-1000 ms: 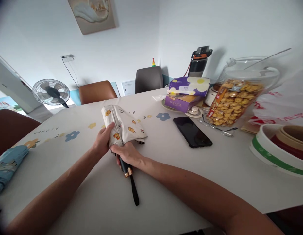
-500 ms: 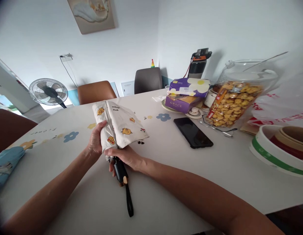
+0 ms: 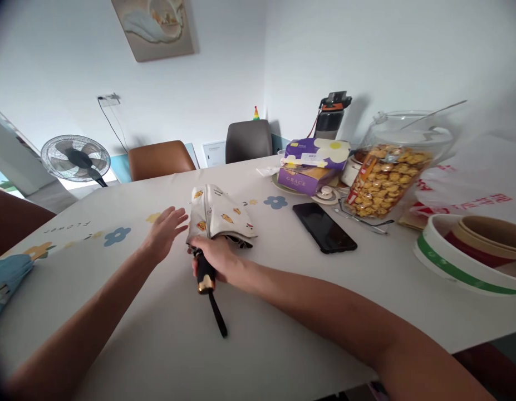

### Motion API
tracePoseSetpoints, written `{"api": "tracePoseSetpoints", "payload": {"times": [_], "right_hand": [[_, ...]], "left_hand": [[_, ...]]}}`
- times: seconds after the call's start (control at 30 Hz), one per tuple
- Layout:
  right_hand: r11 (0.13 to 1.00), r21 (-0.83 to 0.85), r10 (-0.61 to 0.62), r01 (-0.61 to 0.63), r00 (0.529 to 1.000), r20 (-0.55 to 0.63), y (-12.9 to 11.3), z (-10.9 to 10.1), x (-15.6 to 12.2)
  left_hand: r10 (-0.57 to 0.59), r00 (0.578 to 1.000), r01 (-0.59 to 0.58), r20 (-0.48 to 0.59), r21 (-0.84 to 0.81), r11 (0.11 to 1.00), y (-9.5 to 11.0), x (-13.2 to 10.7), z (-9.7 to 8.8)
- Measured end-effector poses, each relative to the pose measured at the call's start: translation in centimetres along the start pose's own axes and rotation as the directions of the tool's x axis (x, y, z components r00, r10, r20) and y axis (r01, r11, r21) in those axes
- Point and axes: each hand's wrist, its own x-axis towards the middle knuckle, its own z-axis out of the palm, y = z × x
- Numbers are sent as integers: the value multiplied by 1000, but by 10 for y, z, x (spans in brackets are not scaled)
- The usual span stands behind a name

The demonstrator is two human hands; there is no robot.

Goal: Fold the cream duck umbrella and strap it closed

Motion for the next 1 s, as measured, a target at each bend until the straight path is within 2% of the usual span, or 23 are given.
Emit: {"api": "tracePoseSetpoints", "payload": {"times": [0.07,0.13,0.27,0.4,0.53,0.67,0.73,0.87,1.0], "right_hand": [[999,1,42,-42,999,11,-9,1,9],[994,-70,85,-82,996,36,-10,2,18],[975,-194,132,-111,987,96,7,12,26],[966,-210,167,-151,984,60,19,24,23],[972,-159,187,-172,979,87,16,27,18],[978,-169,145,-120,979,144,14,28,17],[967,-233,134,-101,982,134,16,28,18],[932,-356,119,-70,986,117,24,29,23],[941,-336,87,-35,986,142,25,28,22]], "left_hand": [[59,997,-55,-41,93,994,7,-4,1],[128,991,-132,31,230,964,13,-11,5],[178,966,-250,187,509,823,16,-21,13],[268,911,-409,314,596,692,8,-20,16],[224,890,-448,398,668,594,8,-19,15],[275,876,-481,396,748,458,12,-25,15],[303,875,-479,378,768,425,13,-28,16],[332,895,-426,297,788,444,15,-31,19],[357,908,-382,219,784,490,20,-31,18]]}}
